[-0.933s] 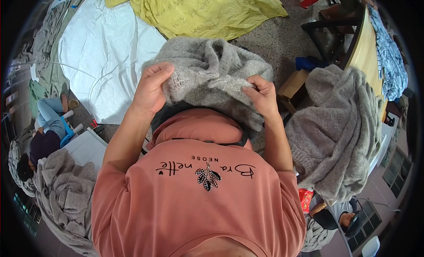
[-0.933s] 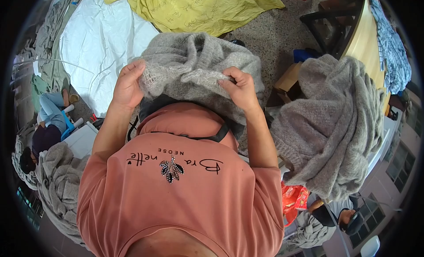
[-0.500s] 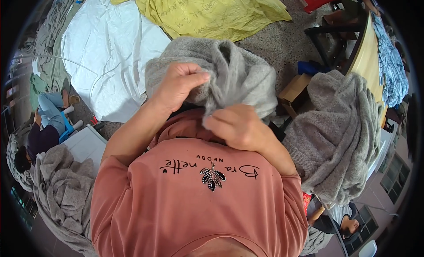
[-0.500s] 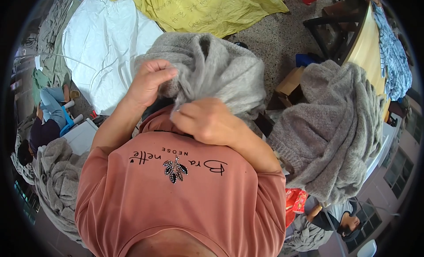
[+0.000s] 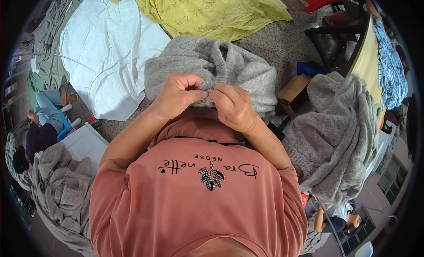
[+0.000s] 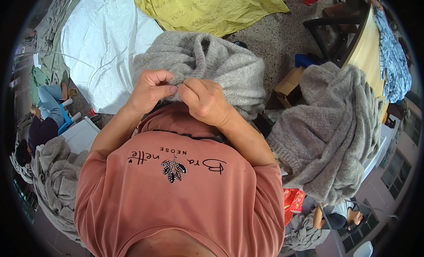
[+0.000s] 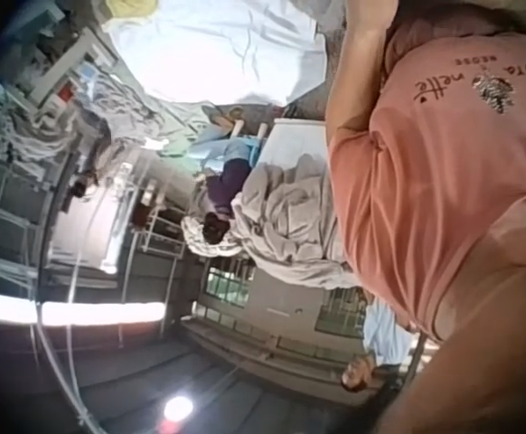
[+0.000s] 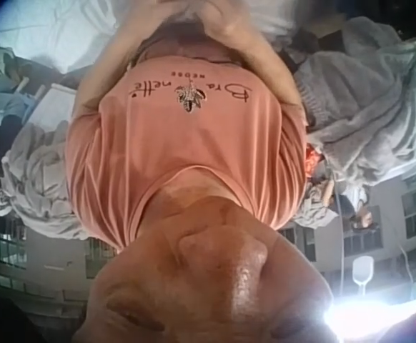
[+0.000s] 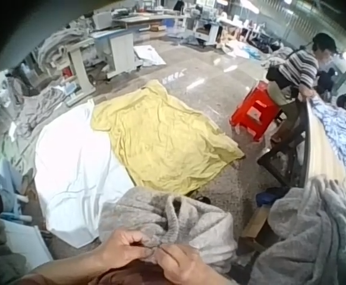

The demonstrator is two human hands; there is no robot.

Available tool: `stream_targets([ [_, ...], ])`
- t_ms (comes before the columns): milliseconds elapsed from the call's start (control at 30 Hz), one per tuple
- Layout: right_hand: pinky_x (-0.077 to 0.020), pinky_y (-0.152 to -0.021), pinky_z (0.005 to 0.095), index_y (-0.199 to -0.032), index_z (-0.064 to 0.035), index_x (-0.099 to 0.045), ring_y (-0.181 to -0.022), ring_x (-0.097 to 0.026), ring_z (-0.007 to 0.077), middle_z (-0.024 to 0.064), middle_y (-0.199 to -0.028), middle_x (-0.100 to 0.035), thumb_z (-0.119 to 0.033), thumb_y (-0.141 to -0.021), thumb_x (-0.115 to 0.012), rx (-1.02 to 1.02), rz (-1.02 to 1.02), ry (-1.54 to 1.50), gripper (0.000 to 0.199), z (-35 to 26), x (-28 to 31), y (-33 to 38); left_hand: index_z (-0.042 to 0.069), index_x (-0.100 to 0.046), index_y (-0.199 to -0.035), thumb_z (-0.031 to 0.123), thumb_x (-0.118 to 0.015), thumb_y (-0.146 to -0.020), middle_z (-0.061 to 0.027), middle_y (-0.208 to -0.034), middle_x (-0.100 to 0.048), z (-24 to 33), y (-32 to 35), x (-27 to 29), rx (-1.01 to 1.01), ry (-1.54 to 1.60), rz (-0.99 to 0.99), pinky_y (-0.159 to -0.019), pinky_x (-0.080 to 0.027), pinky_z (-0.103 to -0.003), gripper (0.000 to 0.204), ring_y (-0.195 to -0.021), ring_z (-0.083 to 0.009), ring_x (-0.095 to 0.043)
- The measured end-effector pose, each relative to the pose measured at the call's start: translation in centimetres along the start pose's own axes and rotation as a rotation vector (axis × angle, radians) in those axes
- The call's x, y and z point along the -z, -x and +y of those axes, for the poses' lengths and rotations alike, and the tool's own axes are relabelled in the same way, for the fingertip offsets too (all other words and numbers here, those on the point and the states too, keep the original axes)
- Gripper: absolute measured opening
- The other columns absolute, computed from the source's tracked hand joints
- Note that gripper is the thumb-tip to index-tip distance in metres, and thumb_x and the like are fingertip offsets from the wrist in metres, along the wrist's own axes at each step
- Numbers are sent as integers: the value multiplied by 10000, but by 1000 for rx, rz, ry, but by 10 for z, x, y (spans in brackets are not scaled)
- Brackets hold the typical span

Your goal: Inspecting a grey knit garment for defects or loose threads and removing them by hand.

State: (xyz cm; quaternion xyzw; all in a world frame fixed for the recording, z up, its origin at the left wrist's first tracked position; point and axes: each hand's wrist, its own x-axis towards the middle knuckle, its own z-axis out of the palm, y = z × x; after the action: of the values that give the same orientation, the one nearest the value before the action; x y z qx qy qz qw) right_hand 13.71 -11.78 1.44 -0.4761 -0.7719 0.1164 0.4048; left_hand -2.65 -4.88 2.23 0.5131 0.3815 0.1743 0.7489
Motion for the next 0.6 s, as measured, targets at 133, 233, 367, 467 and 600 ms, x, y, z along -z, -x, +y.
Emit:
stream_targets([
  [133,-453,-463,303,-790,5,-545,-570,-560,241,120,-789,-548,53,-598,-557,7,-1,1,198,5,-8,0,3,-571,-695,-37,-617,-705,58,-588,-479,0,2,0,-54,-70,81,-462,-314,-176,62,-544,-8,-394],
  [233,-465,-490,318,-806,-10,-534,-639,-570,271,127,-836,-543,67,-628,-545,-43,-17,-67,194,9,-13,-6,-21,-592,-730,-12,-635,-708,40,-601,-514,-10,1,10,-70,-56,61,-460,-325,-182,49,-557,-11,-409],
  [367,-473,-572,320,-848,-22,-512,-724,-563,302,123,-857,-539,87,-657,-529,-180,-142,-346,221,15,-19,-12,-10,-609,-735,-13,-636,-709,39,-602,-528,-17,1,19,-67,35,92,-454,-328,-181,38,-546,-13,-423],
  [467,-462,-611,298,-869,-21,-504,-726,-559,295,121,-839,-545,96,-669,-522,-245,-181,-495,233,18,-22,-13,-1,-621,-739,-18,-638,-707,29,-616,-553,-20,3,22,-28,81,83,-456,-338,-175,39,-543,-16,-442],
  [600,-440,-614,279,-879,-18,-513,-697,-564,230,114,-782,-545,96,-685,-519,-367,-193,-499,226,14,-19,-15,-8,-626,-754,-32,-632,-703,15,-646,-583,-20,1,20,-72,70,131,-484,-370,-176,57,-566,-23,-470],
])
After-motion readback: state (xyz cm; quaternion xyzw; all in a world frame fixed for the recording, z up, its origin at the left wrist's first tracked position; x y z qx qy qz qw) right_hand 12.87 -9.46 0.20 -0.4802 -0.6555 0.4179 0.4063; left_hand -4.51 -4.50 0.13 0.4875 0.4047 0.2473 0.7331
